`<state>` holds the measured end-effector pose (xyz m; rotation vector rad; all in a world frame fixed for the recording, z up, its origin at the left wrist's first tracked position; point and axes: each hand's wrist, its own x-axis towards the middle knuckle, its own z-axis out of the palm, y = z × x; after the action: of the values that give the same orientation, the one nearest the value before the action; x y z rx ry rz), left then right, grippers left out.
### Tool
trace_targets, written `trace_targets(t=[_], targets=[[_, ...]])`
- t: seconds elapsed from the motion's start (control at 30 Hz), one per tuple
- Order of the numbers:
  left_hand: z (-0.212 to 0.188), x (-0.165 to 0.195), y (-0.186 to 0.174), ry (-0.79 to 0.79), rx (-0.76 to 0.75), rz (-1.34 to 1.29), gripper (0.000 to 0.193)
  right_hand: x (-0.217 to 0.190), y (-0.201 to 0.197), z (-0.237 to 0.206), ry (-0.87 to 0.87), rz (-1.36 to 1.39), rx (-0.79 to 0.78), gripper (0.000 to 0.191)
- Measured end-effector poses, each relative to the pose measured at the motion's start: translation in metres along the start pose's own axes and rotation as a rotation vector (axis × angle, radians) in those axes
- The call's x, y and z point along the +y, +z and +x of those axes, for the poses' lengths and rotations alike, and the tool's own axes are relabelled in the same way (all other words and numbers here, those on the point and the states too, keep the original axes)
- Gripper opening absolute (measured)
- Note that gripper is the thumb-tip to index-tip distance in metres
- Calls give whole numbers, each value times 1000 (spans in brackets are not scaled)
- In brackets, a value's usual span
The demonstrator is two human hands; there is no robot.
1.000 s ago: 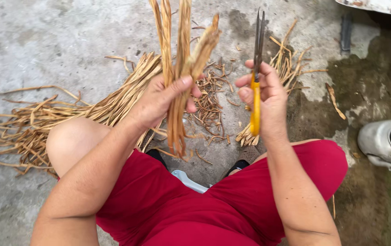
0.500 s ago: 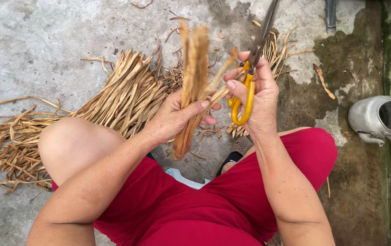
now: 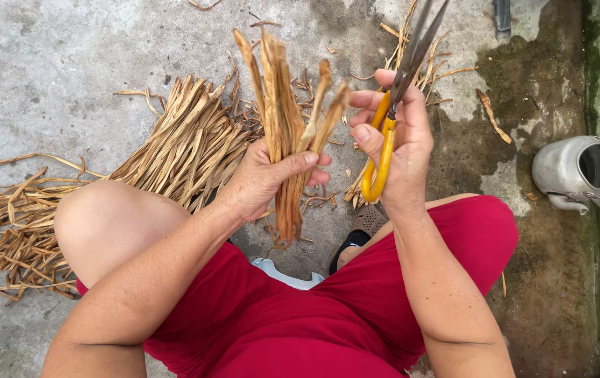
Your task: The person sits on the concrete ground and trims dried palm leaf strips with yellow-handled scissors, cutting off dark, damaged edge portions. They gather and sort the trimmed strips into piles on the ground, setting discarded trimmings aside as they work through the bundle.
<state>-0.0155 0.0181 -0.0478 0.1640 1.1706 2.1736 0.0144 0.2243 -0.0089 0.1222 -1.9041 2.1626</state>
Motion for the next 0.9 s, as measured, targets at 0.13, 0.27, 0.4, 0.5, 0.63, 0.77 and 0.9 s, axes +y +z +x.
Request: trace_targets(t=[0.13,0.27,0.4,0.5,0.63,0.77,0.9], targets=[[3,-3,-4,42,134,-35,28,2,4,-8,35,-331,-70,74],[6,-7,-8,136,221,-3,24,6,13,-16,55,-470,-156,82],[10,-13,-8,219,273,10,20,9,22,-20,-13,-618,-154,83],[12,-19,-3,257,287,41,19,11,27,-20,-14,-676,-138,84],[11,-24,6,325,310,119,18,12,32,-19,40,-735,-82,85],[7,-21,9,342,302,121,23,12,36,-20,108,-593,-80,73],[8,-16,9,292,343,-25,31,13,36,-21,63,-688,-41,77]])
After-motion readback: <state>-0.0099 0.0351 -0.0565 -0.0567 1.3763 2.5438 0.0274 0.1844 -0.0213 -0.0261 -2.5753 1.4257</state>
